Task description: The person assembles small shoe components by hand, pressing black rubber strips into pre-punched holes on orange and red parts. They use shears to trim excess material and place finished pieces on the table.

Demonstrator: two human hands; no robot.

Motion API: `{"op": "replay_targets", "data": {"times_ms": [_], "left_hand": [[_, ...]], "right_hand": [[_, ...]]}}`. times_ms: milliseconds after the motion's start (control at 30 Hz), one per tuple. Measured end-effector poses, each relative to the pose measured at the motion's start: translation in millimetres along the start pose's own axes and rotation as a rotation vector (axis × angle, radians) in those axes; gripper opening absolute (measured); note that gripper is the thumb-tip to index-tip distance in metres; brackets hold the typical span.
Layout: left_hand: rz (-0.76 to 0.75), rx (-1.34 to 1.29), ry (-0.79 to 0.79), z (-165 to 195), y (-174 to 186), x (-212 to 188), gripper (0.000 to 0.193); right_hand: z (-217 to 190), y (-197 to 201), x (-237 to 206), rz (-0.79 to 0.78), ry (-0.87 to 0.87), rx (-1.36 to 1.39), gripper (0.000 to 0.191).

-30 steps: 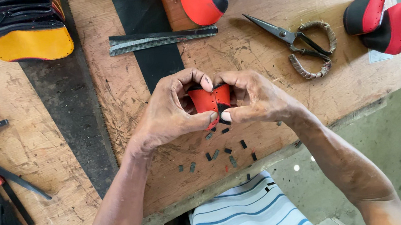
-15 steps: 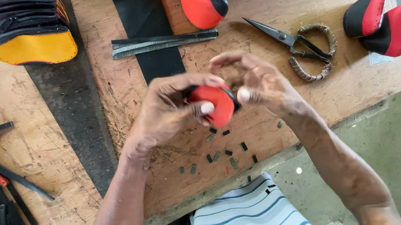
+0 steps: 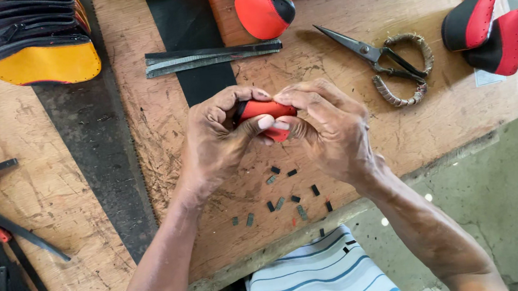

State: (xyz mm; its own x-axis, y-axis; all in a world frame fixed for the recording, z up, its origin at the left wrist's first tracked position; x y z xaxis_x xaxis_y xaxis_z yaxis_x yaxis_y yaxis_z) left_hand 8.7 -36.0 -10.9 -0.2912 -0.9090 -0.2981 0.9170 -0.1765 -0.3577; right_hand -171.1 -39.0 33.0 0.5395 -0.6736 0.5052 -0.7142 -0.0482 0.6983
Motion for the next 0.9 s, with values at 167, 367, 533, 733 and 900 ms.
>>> {"op": "replay_targets", "data": {"times_ms": [167,367,533,733,900], "left_hand": [[-0.049,0.005,-0.112,-0.5,-3.1,1.6,0.024],[-0.176,-0.521,-0.047,1.2,8.7,0.6,0.027],[-0.239,-0.628,0.048,-5.0,7.7,6.4,0.026],[-0.226,-0.503,0.028,-16.8,8.5,9.0,0.025],[-0.157,-0.499,0.053,-28.1,9.9,16.2,0.021]], "right_hand": [[2.6,-7.1,0.7,0.007,0.005,0.044,0.03],[26.9,-4.3,-2.4,0.125,-0.391,0.898,0.048],[36.8,-22.9,-11.7,0.116,-0.545,1.55,0.038],[43.4,-21.1,-17.2,0.178,-0.565,1.556,0.035],[47.2,-22.5,-15.6,0.195,-0.574,1.458,0.036]]}}
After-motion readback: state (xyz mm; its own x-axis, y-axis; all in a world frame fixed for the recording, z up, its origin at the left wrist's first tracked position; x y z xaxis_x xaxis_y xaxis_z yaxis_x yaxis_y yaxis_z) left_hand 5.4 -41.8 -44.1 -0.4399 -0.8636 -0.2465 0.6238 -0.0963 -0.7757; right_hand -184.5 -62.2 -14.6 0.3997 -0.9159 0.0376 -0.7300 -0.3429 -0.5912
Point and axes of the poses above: each hand's wrist, its own x-axis towards the middle knuckle, its own y-axis out of the back of the hand, z = x × y, the point moved 3 cm from there along x, towards the middle knuckle, and after that the axes turned 13 degrees about y, right-handed, at the moved point
